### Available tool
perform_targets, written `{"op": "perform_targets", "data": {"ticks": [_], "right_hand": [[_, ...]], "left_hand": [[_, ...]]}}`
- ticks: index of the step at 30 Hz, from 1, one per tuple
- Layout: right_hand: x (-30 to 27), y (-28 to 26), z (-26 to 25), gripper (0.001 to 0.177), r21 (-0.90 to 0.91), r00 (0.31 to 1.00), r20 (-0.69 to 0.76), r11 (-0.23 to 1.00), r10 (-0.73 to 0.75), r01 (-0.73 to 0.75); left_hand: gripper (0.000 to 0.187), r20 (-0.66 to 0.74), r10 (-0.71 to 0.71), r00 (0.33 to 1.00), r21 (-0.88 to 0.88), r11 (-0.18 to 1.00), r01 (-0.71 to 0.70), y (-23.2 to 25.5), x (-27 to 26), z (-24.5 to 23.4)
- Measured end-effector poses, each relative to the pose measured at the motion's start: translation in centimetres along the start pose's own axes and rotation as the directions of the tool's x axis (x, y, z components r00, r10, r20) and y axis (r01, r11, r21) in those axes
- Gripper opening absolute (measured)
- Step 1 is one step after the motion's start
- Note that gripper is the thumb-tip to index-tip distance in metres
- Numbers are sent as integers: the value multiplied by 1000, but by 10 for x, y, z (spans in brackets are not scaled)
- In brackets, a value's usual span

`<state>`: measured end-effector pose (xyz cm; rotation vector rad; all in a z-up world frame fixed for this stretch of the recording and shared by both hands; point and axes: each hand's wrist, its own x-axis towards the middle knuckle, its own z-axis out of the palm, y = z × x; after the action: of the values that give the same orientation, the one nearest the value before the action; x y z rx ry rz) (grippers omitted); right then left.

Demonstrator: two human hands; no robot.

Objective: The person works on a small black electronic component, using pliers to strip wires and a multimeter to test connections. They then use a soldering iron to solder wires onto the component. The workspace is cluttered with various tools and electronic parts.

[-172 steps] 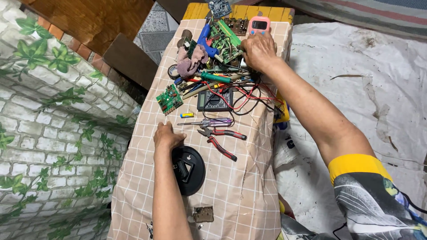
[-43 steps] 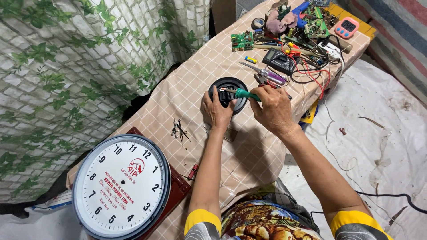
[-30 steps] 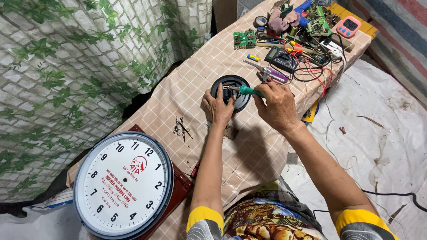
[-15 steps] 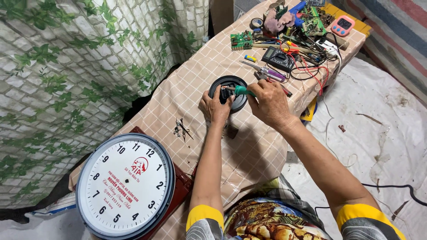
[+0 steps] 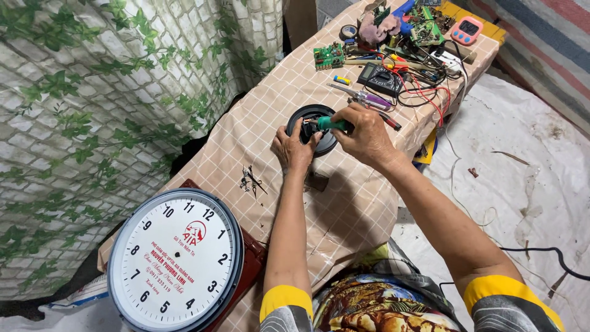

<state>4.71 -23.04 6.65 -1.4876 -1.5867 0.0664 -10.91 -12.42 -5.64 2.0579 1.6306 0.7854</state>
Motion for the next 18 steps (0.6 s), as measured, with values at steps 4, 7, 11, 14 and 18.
{"op": "perform_targets", "data": {"ticks": [4,7,11,14,18], "right_hand": [[-4,0,5,24,84,998,-43,995,52,-48],[-6,2,10,25,131,994,-65,988,90,-81],[-5,0,13,22,114,990,-98,989,103,-92],[-9,5,17,20,119,986,-125,988,115,-100],[-17,8,20,21,111,988,-116,990,102,-89]], "left_hand": [[75,9,8,1000,17,1000,-8,-5,1,3],[74,16,15,1000,11,1000,-15,-6,2,3],[68,35,18,999,9,1000,-19,-7,1,0],[68,32,20,999,-7,1000,-19,-10,2,4],[68,13,31,999,29,999,-32,-14,3,11]]}}
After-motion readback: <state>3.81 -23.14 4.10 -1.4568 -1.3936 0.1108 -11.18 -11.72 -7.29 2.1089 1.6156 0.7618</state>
